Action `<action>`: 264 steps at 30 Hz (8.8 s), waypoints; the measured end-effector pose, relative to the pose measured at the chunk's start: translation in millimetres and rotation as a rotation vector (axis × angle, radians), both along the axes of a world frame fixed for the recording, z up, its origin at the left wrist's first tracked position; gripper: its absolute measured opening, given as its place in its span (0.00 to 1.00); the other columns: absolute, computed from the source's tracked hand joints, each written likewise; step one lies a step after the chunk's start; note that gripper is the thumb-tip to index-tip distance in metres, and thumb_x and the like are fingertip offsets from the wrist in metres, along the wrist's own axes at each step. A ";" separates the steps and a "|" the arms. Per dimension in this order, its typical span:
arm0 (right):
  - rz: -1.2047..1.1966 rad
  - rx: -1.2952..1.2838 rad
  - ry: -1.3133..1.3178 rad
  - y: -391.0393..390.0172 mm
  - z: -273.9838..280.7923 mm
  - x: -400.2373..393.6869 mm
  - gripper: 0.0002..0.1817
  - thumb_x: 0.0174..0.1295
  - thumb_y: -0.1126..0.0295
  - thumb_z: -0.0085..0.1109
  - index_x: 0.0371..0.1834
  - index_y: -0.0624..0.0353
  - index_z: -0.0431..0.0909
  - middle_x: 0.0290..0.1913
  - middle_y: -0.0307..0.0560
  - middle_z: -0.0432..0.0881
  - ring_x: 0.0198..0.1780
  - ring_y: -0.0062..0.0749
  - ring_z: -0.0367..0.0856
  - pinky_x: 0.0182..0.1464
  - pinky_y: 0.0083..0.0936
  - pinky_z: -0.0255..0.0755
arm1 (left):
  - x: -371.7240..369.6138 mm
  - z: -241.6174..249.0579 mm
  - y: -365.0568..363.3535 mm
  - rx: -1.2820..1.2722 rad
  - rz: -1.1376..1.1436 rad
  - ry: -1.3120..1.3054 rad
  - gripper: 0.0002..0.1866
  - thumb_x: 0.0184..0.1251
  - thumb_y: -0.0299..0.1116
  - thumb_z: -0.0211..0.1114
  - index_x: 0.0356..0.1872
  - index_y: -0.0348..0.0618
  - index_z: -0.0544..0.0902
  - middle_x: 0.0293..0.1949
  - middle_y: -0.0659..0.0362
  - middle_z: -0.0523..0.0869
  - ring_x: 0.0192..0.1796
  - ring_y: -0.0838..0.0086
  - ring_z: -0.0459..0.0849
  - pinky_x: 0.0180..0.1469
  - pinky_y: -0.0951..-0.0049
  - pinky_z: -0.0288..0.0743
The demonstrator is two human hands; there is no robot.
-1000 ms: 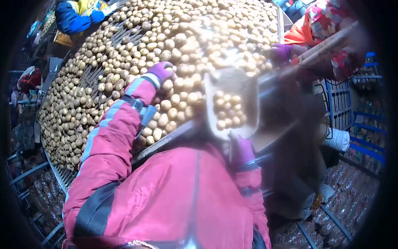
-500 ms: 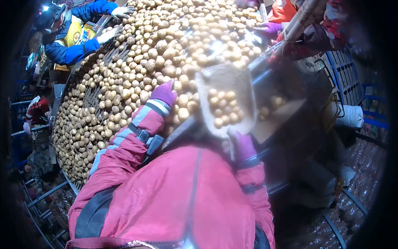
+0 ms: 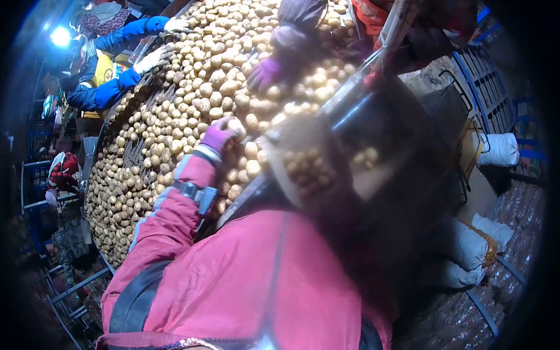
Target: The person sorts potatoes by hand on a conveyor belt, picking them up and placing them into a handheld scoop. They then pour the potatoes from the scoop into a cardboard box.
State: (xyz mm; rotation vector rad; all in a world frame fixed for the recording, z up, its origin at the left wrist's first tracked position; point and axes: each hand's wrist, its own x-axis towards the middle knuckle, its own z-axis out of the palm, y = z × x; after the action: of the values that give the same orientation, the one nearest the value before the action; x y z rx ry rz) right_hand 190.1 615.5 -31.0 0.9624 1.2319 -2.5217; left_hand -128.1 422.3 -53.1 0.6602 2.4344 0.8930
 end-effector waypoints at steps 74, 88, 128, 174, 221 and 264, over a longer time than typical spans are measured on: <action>0.002 0.130 -0.224 -25.7 20.7 12.8 0.12 0.56 0.73 0.61 0.44 0.54 0.75 0.31 0.35 0.74 0.27 0.23 0.71 0.25 0.23 0.67 | -38.3 113.3 -26.8 0.436 0.184 -0.343 0.19 0.68 0.36 0.61 0.57 0.36 0.78 0.52 0.53 0.83 0.48 0.68 0.83 0.50 0.70 0.78; 0.307 0.283 -0.114 -23.0 17.0 -27.9 0.11 0.63 0.64 0.57 0.43 0.59 0.76 0.27 0.42 0.77 0.18 0.27 0.73 0.18 0.22 0.66 | -70.6 11.5 -187.9 -0.002 -0.136 0.460 0.14 0.68 0.28 0.55 0.52 0.49 0.81 0.54 0.50 0.81 0.54 0.56 0.80 0.56 0.64 0.76; 0.530 0.702 0.245 -39.8 41.1 -75.8 0.17 0.66 0.56 0.55 0.45 0.60 0.80 0.38 0.45 0.84 0.34 0.26 0.79 0.32 0.24 0.72 | 38.1 -43.7 -241.8 -0.122 1.066 0.298 0.41 0.65 0.49 0.61 0.72 0.35 0.57 0.68 0.35 0.64 0.70 0.46 0.64 0.72 0.55 0.57; 0.632 1.312 0.676 -86.5 76.4 -119.2 0.18 0.57 0.75 0.55 0.52 0.63 0.76 0.28 0.48 0.82 0.26 0.39 0.81 0.28 0.31 0.73 | -28.8 4.9 -171.7 0.287 0.417 0.190 0.29 0.65 0.52 0.61 0.60 0.43 0.75 0.51 0.41 0.83 0.54 0.52 0.81 0.57 0.56 0.73; 0.889 0.497 0.103 -214.3 51.2 -137.4 0.19 0.63 0.68 0.59 0.55 0.65 0.73 0.45 0.47 0.81 0.42 0.34 0.81 0.42 0.31 0.77 | -109.5 4.3 -380.6 0.078 0.108 0.430 0.14 0.61 0.34 0.60 0.48 0.46 0.82 0.39 0.52 0.85 0.43 0.61 0.84 0.47 0.61 0.77; 1.014 0.704 0.135 -247.6 81.7 -162.5 0.20 0.67 0.64 0.54 0.56 0.66 0.76 0.41 0.47 0.85 0.38 0.31 0.82 0.37 0.26 0.76 | -159.6 92.7 -464.3 -0.043 0.457 0.369 0.32 0.62 0.51 0.65 0.62 0.42 0.74 0.62 0.51 0.77 0.56 0.57 0.80 0.59 0.61 0.74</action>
State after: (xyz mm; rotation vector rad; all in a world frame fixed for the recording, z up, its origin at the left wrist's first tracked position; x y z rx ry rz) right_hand 27.6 367.9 50.6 0.1081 2.0163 -1.3819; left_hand -287.7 -42.0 39.6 0.2670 3.0000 0.9488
